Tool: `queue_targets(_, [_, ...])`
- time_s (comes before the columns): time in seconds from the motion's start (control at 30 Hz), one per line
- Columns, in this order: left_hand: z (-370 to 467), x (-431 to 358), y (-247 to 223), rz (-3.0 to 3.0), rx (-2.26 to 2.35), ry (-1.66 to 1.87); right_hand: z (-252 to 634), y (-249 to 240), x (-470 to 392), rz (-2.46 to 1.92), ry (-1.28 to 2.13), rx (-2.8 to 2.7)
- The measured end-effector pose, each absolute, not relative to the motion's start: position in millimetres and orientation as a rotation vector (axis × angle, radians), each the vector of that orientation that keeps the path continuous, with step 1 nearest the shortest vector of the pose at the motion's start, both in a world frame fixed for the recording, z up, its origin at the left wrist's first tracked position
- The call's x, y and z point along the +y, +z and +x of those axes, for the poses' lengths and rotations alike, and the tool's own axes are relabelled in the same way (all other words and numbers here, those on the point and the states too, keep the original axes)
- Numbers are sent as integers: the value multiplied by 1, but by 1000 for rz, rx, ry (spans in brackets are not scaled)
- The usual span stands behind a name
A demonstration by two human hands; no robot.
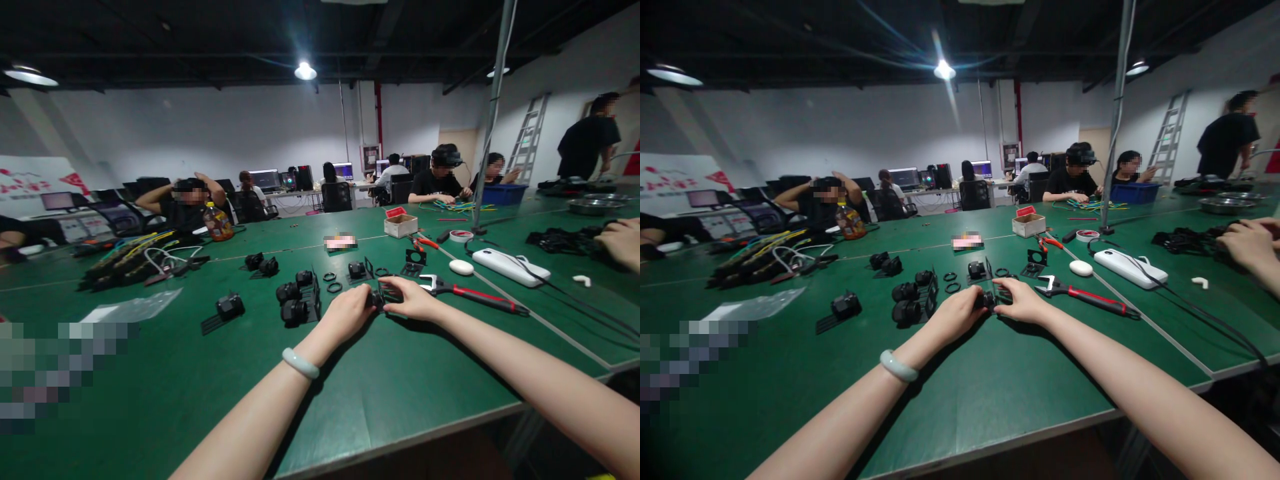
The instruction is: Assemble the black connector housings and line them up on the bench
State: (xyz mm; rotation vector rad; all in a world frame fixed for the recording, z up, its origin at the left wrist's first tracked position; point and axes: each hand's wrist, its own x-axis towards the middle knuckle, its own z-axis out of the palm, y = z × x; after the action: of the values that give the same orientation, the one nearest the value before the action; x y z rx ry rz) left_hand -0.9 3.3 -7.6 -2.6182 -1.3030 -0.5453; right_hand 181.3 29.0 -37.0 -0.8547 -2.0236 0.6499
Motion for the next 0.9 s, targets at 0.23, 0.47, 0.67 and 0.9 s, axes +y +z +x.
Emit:
queue_targets(0.23, [-2,4,-6,-2679,-1272,-534,185,-40,36,-762,765,-2023])
queue_targets(0.47, [-1,1,-3,-2822,-1178,-600,188,-36,31,-747,790,-2043])
queue_targets(0.67, [0,-1,-1,-2894,-1156,-696,187,-29,23,-766,765,-2074])
queue_targets(0.9, [0,-3,1,-2892,-1279,-772,192,-26,20,-817,864,-2144])
